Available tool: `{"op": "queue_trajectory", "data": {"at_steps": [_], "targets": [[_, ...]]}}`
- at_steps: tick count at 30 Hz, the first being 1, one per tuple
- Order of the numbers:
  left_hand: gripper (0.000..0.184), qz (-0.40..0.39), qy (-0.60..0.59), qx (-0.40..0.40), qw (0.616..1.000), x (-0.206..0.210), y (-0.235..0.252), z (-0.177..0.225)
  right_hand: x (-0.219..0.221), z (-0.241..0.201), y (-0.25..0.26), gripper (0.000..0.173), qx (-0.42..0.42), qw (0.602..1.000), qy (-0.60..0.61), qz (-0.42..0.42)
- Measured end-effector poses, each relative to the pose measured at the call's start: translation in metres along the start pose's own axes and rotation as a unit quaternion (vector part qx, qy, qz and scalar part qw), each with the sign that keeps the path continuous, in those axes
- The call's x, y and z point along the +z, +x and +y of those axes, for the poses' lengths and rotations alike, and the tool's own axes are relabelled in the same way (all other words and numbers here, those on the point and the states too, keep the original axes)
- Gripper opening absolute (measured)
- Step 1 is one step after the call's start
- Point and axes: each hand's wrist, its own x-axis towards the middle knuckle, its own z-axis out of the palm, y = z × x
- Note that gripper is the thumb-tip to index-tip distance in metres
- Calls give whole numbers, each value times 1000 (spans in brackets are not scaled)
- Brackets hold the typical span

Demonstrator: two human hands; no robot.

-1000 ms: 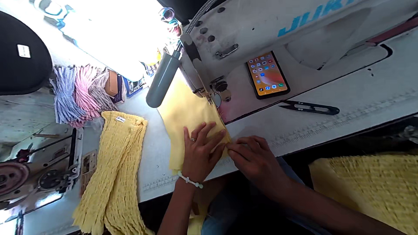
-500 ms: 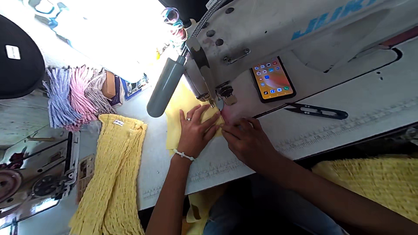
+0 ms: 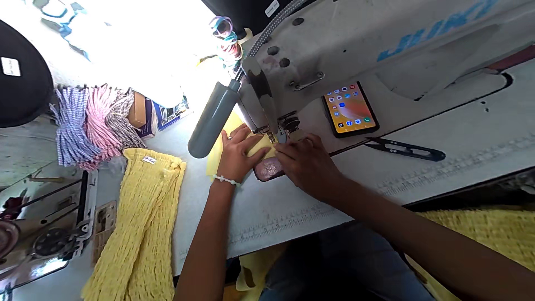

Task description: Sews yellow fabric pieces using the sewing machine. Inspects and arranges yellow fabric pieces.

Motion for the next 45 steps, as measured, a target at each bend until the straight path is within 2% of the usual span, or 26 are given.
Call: {"op": "queue_trajectory", "data": {"at_steps": [9, 14, 16, 18, 20, 23, 26, 30, 32, 34, 36, 39, 43, 45], "targets": [[27, 24, 7, -30, 999, 0, 19, -4, 4, 5, 5, 19, 25, 1000, -18, 7], [36, -14, 52, -121, 991, -4, 24, 7, -15, 11, -14, 18, 66, 993, 51, 78], [39, -47, 85, -188, 977, -10, 38, 22, -35, 19, -36, 23, 111, 987, 59, 99], [50, -89, 106, -258, 956, -17, 55, 38, -55, 30, -64, 26, 146, 982, 28, 119], [44, -59, 132, -235, 961, -12, 58, 42, -72, 45, -90, 27, 172, 976, -21, 134], [30, -24, 139, -199, 970, 5, 51, 35, -87, 65, -115, 34, 210, 970, -66, 101], [37, -40, 109, -290, 950, 2, 57, 38, -87, 71, -120, 37, 211, 971, -80, 80], [41, 17, 127, -378, 917, -12, 53, 21, -86, 70, -117, 29, 177, 978, -72, 86], [38, 74, 103, -408, 904, -20, 41, -8, -85, 63, -114, 26, 175, 977, -71, 96], [45, 129, 55, -437, 888, -33, 23, -30, -84, 45, -106, 25, 194, 975, -39, 99], [48, 175, -6, -447, 877, -44, 0, -33, -79, 23, -94, 31, 211, 975, 28, 71], [42, 217, -104, -442, 864, -48, -39, -8, -57, -12, -65, 39, 169, 979, 107, 35], [25, 256, -222, -412, 846, -38, -81, 43, -23, -58, -13, 27, 97, 990, 106, 12], [24, 267, -252, -403, 838, -34, -93, 61, -11, -72, 5, 23, 73, 992, 99, 12]]}}
